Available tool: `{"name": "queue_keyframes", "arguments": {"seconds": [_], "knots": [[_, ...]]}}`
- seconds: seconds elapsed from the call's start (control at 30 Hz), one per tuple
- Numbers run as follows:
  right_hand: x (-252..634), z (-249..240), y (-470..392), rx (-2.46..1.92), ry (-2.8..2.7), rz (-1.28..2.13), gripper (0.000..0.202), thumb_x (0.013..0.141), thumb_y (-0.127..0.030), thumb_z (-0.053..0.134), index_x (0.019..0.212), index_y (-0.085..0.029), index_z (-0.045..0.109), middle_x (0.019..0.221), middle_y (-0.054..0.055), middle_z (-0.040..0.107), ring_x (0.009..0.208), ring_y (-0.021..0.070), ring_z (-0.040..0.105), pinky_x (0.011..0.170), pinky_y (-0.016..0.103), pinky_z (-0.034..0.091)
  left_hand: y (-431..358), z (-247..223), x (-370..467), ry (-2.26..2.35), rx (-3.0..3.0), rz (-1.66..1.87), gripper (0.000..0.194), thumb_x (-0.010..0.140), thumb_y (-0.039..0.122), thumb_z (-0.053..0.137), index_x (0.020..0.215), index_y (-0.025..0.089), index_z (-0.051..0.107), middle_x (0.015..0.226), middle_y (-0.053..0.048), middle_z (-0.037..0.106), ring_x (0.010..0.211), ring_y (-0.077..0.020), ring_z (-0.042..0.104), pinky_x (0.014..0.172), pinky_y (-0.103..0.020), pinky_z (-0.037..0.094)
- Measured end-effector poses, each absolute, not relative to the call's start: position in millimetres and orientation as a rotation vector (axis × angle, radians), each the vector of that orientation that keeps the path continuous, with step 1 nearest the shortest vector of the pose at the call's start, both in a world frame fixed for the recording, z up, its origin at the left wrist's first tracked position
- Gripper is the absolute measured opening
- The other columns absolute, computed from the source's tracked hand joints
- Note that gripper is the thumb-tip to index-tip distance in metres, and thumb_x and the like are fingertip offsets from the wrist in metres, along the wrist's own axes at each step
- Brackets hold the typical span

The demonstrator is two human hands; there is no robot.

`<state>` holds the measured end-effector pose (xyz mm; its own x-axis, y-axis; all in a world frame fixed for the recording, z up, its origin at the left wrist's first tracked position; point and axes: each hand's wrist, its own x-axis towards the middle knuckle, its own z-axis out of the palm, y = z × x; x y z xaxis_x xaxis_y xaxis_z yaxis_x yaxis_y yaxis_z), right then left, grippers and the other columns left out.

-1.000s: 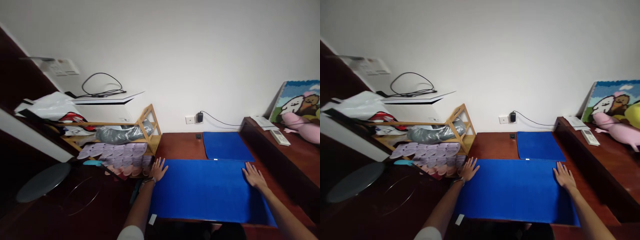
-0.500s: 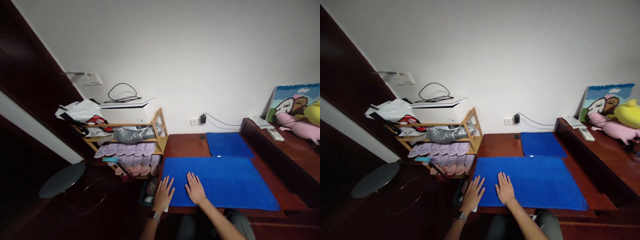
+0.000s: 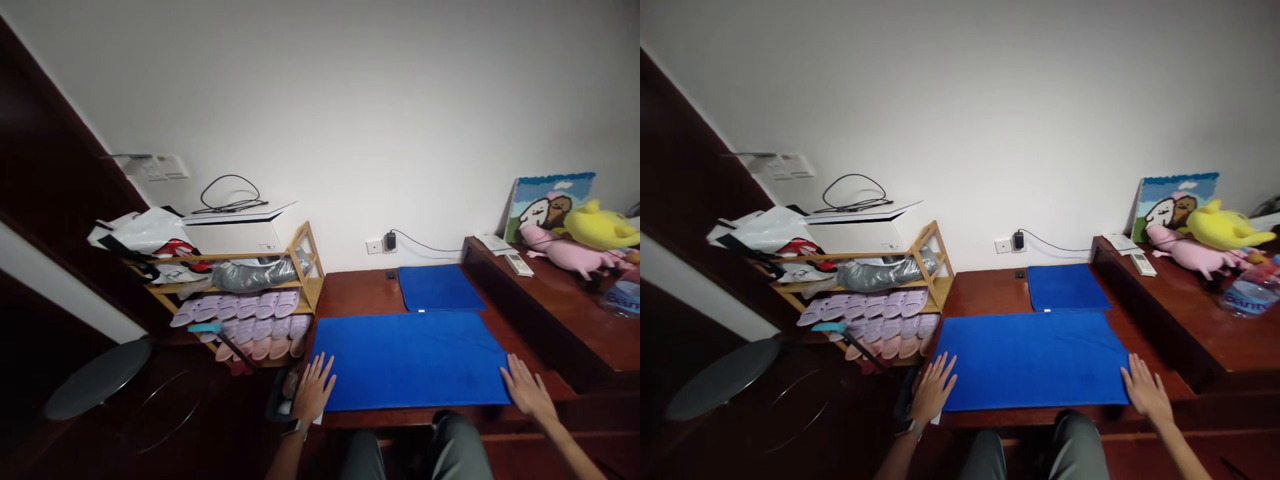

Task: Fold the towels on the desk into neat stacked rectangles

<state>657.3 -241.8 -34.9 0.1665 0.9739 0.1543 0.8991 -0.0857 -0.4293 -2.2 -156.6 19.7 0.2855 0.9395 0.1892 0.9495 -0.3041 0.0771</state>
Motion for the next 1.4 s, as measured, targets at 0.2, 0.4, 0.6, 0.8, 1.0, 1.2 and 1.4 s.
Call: {"name": "queue_keyframes", "arguments": {"seconds": [0.2,0.4,0.6,0.8,1.0,1.2,1.4], "knots": [[664,-31,-243,-2.089,-1.487,0.214,0.077,0.081,-0.056,0.036,0.157,-0.047,0.040,0.158,-0.010,0.050,0.150,0.0450,0.034,0.118,0.071,0.026,-152,17,-7,-1.782,-2.463,-0.260,0.055,0.107,0.047,0.038,0.160,0.033,0.038,0.167,-0.005,0.037,0.153,-0.0270,0.038,0.123,-0.050,0.037],[539,17,-193,-1.972,-1.742,0.208,0.071,0.096,-0.056,0.031,0.162,-0.031,0.037,0.164,0.000,0.041,0.157,0.0336,0.023,0.130,0.055,0.017,-129,20,-1,-1.747,-2.435,-0.343,0.053,0.107,0.043,0.035,0.158,0.031,0.044,0.164,-0.004,0.044,0.150,-0.0267,0.044,0.121,-0.048,0.040],[385,59,-116,-1.780,-2.069,0.380,0.068,0.105,-0.050,0.022,0.164,-0.018,0.032,0.169,0.004,0.028,0.159,0.0238,0.020,0.131,0.047,0.015,-73,18,8,-1.780,-2.415,-0.333,0.053,0.106,0.041,0.037,0.156,0.025,0.048,0.163,-0.009,0.044,0.151,-0.0274,0.042,0.122,-0.050,0.039],[362,47,-69,-1.861,-2.177,0.498,0.069,0.104,-0.051,0.024,0.164,-0.019,0.030,0.171,0.005,0.025,0.160,0.0227,0.018,0.131,0.047,0.012,-42,4,-1,-1.838,-2.345,-0.335,0.056,0.106,0.045,0.037,0.158,0.025,0.045,0.165,-0.012,0.041,0.150,-0.0310,0.042,0.119,-0.054,0.039],[530,13,-75,-2.277,-1.973,0.315,0.073,0.102,-0.052,0.019,0.166,-0.018,0.024,0.171,0.003,0.025,0.160,0.0237,0.016,0.130,0.048,0.011,-44,-2,-1,-1.780,-2.327,-0.400,0.056,0.106,0.047,0.037,0.158,0.028,0.043,0.166,-0.011,0.041,0.150,-0.0318,0.043,0.119,-0.054,0.039],[662,-2,-90,-2.495,-1.798,0.301,0.074,0.101,-0.053,0.016,0.167,-0.021,0.018,0.174,0.000,0.019,0.161,0.0240,0.012,0.131,0.049,0.012,-41,3,-3,-1.814,-2.311,-0.283,0.056,0.104,0.045,0.039,0.156,0.026,0.047,0.163,-0.012,0.045,0.149,-0.0313,0.044,0.119,-0.054,0.038],[663,-5,-90,-2.420,-1.756,0.270,0.072,0.102,-0.061,0.018,0.166,-0.029,0.026,0.175,0.002,0.016,0.161,0.0215,0.013,0.131,0.047,0.008,-50,38,48,-1.767,-2.271,-0.407,0.053,0.100,0.035,0.037,0.146,0.017,0.059,0.152,-0.016,0.057,0.142,-0.0316,0.051,0.117,-0.054,0.040]]}}
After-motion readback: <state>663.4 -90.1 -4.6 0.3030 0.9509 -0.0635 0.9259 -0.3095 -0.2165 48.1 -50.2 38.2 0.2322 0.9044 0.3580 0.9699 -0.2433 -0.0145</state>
